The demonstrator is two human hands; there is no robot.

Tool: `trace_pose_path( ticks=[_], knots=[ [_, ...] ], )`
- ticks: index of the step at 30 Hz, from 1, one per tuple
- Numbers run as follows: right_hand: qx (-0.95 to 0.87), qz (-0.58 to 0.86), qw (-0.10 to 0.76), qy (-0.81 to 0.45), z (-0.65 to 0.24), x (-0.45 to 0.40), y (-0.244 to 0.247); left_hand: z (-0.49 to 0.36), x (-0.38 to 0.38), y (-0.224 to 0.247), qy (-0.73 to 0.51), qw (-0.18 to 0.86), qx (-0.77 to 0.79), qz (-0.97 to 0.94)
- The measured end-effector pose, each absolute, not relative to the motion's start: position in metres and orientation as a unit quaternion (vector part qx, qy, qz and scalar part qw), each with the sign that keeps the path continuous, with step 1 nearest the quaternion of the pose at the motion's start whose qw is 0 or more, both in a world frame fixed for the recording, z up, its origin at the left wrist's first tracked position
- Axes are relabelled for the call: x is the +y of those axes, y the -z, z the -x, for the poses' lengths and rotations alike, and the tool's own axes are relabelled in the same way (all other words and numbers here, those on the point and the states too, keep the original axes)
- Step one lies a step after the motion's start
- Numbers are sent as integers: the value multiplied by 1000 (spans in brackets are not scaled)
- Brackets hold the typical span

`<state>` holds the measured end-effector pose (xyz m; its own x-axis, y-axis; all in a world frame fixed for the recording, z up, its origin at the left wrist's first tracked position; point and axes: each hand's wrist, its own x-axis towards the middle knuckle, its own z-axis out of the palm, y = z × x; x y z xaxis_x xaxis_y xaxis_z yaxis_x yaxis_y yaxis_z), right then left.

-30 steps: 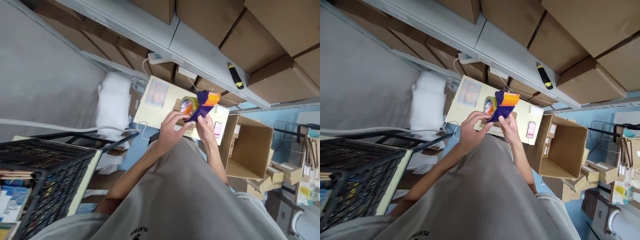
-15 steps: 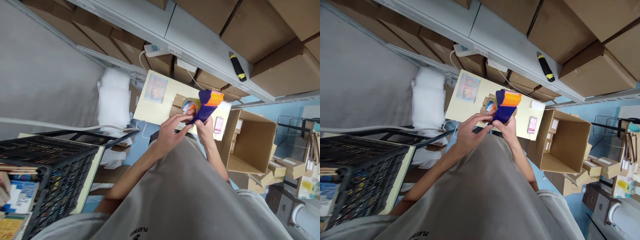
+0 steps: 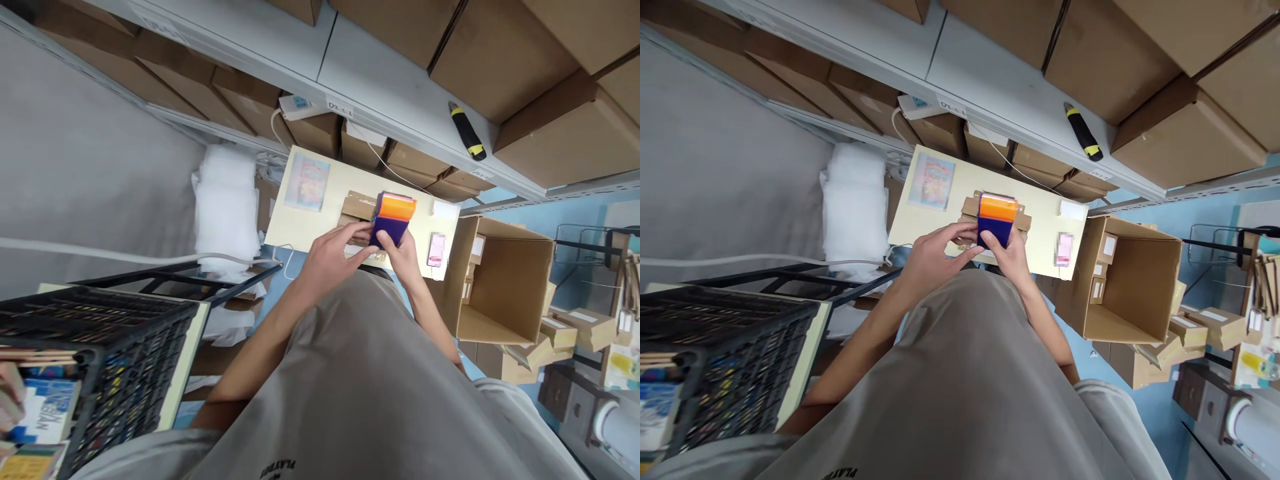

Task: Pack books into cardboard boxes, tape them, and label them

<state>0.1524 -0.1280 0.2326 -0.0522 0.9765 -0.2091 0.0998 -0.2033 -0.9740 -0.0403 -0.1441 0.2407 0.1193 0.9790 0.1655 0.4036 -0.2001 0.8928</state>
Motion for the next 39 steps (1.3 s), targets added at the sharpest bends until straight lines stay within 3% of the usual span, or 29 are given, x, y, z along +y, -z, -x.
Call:
trace_pose_path(
  ticks=[8, 25, 39],
  knots=[
    [-537, 539, 378, -528, -159, -133, -233, 51, -114, -268, -493, 316, 513, -628],
    [-647, 558, 309, -418, -193, -137, -250, 71, -102, -313, -433, 365, 428, -705],
    [-721, 529, 282, -347, -206, -140, -257, 78, -97, -335, -400, 318, 381, -771]
  ],
)
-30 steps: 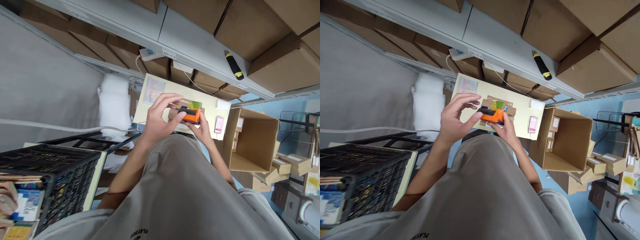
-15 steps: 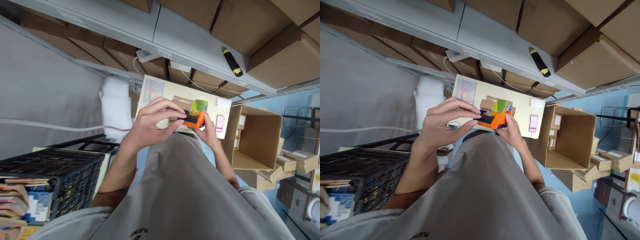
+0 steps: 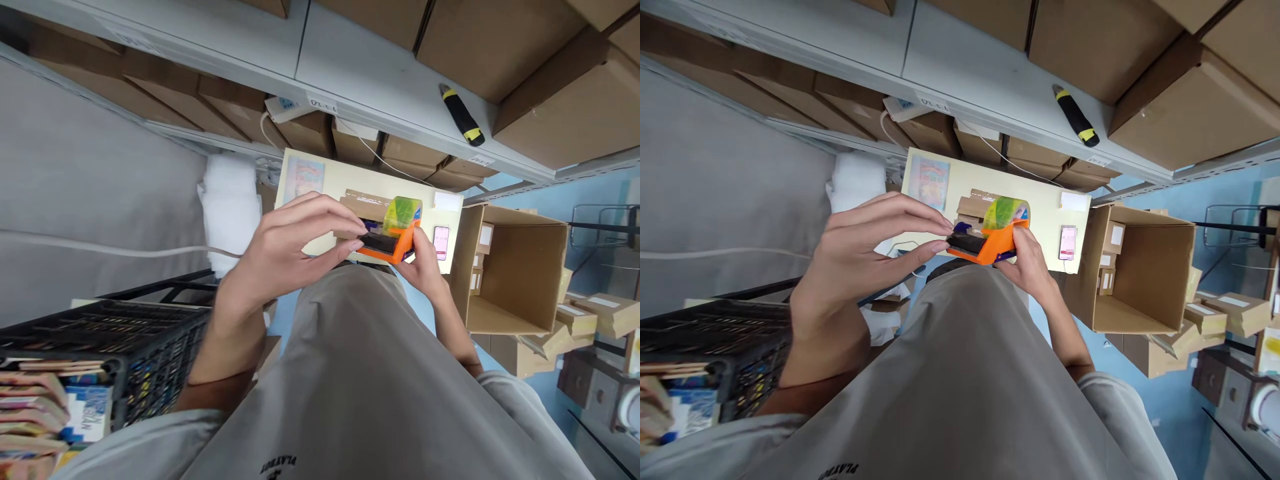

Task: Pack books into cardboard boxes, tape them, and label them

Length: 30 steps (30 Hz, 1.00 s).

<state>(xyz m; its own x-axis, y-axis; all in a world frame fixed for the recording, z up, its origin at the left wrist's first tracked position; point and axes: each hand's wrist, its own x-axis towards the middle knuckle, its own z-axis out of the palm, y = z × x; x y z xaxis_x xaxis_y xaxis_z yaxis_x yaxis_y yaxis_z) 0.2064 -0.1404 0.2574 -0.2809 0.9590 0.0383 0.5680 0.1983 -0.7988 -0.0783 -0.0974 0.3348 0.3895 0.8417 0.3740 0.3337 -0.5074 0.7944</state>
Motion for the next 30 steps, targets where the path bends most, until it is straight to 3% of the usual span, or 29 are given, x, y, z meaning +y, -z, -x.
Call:
trace_pose_path(
  ticks=[8, 16, 30],
  knots=[
    [-779, 478, 315, -257, -210, -144, -259, 78, -103, -336, -408, 284, 377, -781],
    [-800, 489, 288, -196, -214, -150, -259, 70, -105, -337, -460, 195, 328, -802],
    [-827, 471, 289, -104, -209, -150, -268, 71, -111, -333, -451, 192, 312, -814]
  ],
)
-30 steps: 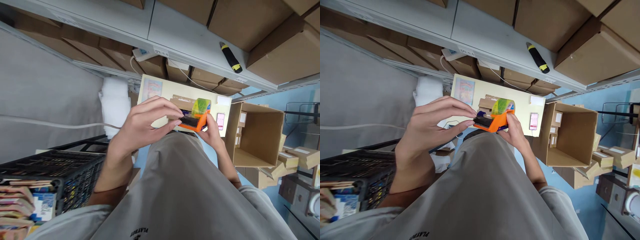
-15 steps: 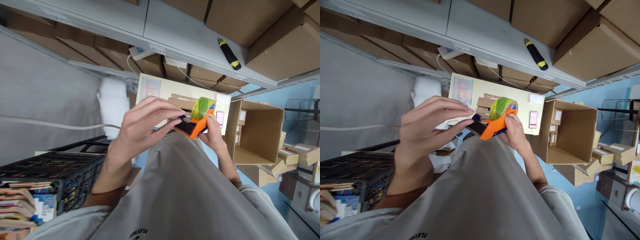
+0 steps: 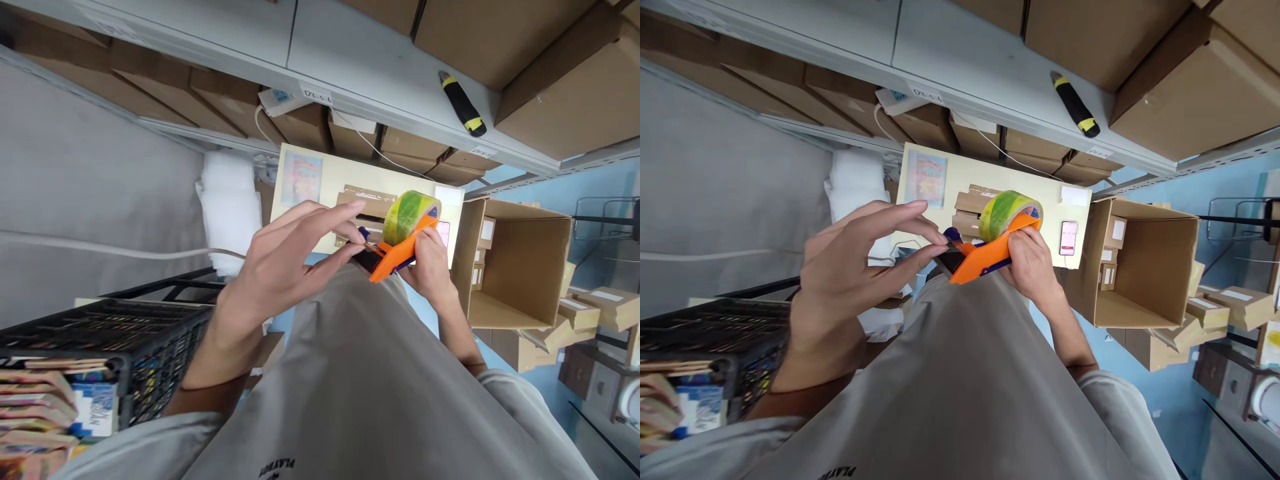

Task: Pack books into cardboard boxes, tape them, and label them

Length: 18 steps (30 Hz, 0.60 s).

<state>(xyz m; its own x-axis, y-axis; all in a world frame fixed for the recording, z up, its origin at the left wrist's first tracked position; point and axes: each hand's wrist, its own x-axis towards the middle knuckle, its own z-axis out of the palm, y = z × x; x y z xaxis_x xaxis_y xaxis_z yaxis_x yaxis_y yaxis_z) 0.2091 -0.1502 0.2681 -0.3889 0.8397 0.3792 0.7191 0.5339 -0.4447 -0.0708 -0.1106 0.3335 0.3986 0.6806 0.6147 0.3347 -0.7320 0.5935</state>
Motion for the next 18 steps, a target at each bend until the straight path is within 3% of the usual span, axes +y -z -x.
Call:
trace_pose_path(
  ticks=[4, 8, 14, 18],
  knots=[
    [-835, 473, 250, -128, -214, -145, -271, 71, -116, -326, -462, 220, 319, -798],
    [-846, 474, 131, -204, -222, -140, -276, 68, -127, -300, -467, 326, 408, -713],
    [-816, 454, -111, -341, -248, -135, -286, 68, -147, -224, -455, 485, 495, -558],
    [-774, 438, -189, -416, -254, -100, -282, 66, -137, -163, -450, 557, 534, -450]
  ],
)
